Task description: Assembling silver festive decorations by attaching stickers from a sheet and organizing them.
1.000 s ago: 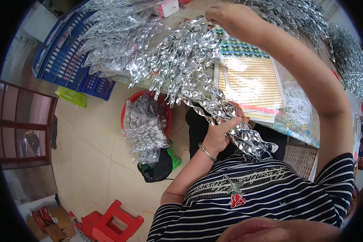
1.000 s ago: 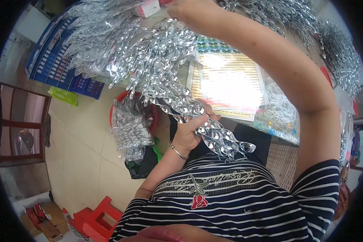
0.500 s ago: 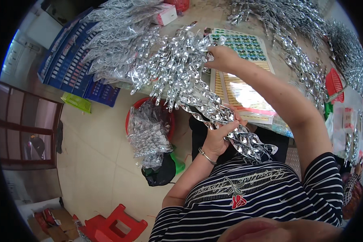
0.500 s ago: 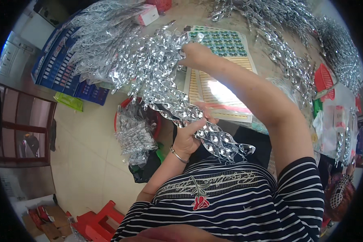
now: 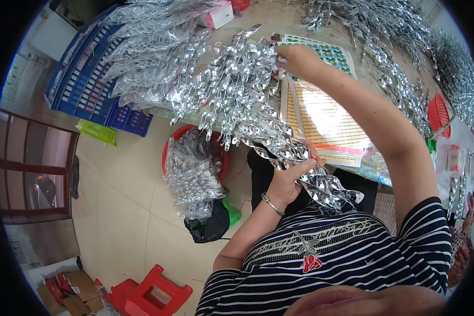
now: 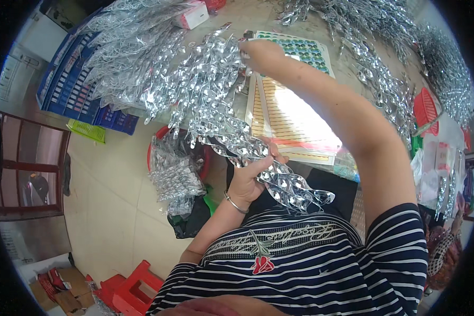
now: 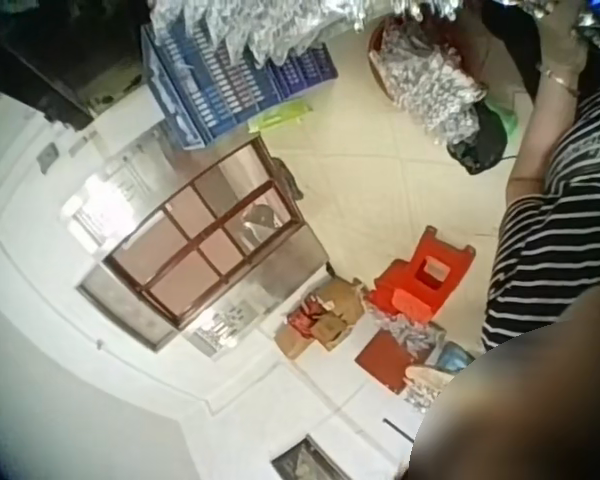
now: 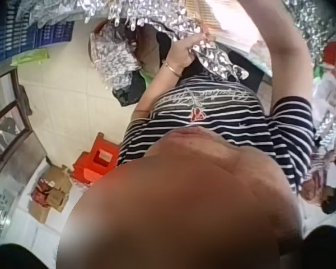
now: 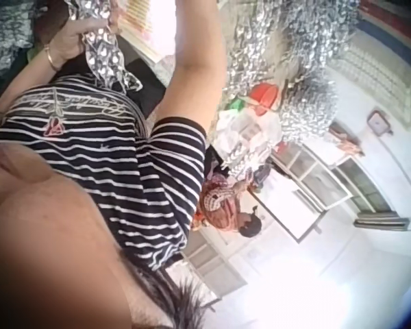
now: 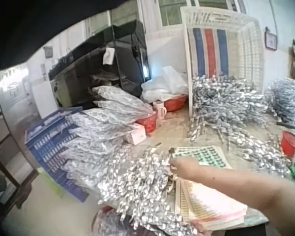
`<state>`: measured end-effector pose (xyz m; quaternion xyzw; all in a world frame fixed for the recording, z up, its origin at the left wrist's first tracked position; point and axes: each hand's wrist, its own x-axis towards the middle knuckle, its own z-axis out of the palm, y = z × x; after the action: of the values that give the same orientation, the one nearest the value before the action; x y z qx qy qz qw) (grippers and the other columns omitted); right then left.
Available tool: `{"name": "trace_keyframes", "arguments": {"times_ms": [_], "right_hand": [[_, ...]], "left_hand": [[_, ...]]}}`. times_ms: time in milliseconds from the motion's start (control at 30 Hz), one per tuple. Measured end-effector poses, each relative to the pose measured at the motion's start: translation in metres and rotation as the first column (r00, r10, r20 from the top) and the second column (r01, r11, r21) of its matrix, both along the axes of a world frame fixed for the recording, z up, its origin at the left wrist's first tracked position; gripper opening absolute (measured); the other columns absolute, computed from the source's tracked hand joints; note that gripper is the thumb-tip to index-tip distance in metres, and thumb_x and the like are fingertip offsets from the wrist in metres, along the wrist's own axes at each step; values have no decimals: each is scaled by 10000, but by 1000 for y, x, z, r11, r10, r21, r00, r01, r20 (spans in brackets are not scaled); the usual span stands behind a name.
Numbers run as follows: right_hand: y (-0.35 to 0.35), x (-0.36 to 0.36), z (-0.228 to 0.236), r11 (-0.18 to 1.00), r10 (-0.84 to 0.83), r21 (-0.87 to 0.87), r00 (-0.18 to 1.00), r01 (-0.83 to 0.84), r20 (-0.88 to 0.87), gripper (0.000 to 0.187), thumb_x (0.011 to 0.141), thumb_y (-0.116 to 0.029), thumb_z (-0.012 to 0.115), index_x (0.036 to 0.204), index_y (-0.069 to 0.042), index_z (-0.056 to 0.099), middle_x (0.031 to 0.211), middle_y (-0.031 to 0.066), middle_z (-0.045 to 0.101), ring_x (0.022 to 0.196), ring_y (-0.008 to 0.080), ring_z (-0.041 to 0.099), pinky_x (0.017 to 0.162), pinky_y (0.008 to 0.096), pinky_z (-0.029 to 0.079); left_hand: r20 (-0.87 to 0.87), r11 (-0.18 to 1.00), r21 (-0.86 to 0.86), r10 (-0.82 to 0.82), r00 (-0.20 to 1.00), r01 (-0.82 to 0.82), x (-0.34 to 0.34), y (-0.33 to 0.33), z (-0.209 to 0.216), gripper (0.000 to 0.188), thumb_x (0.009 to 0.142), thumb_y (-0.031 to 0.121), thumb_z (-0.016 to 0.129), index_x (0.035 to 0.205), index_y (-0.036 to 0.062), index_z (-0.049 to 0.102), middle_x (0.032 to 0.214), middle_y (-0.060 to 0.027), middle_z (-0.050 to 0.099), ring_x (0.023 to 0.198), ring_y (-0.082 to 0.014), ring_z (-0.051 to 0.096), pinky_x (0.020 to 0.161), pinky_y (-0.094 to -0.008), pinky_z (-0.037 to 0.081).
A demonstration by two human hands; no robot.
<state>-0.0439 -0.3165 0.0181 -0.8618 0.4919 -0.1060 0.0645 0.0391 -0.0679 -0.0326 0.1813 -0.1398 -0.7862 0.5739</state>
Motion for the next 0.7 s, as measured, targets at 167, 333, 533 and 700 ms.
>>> {"name": "trace_keyframes", "arguments": {"times_ms": [167,333,533,700], "right_hand": [[-3,11,51,990,76,-119,997,-72,28,318,819,-257,665,1109,-136,614,906,144,664,838,338,632,729,437,484],[-19,49,58,972,141,-186,990,-144,-26,302,822,-241,654,1113,-162,631,943,111,671,911,314,631,765,435,491],[-36,51,44,947,158,-274,985,-169,-63,314,817,-203,665,1128,-172,631,957,111,670,915,312,631,771,437,494],[-4,0,68,945,275,-232,946,-233,172,406,838,-281,678,1197,-119,581,952,142,666,843,256,646,719,390,494]], "left_hand": [[-1,1000,3,-5,1000,5,3,-1,-4,334,802,-56,575,1115,34,506,956,-91,579,893,-224,630,930,-439,489],[31,1000,8,-9,999,9,3,1,-4,340,804,-58,573,1124,39,511,949,-95,578,896,-230,628,933,-458,478],[28,1000,6,10,1000,-10,3,2,-2,322,800,-65,572,1104,25,516,953,-87,574,883,-218,622,943,-455,471],[27,1000,13,-11,1000,11,2,-2,2,292,793,-67,565,1068,23,527,953,-87,574,885,-214,620,959,-459,462]]}}
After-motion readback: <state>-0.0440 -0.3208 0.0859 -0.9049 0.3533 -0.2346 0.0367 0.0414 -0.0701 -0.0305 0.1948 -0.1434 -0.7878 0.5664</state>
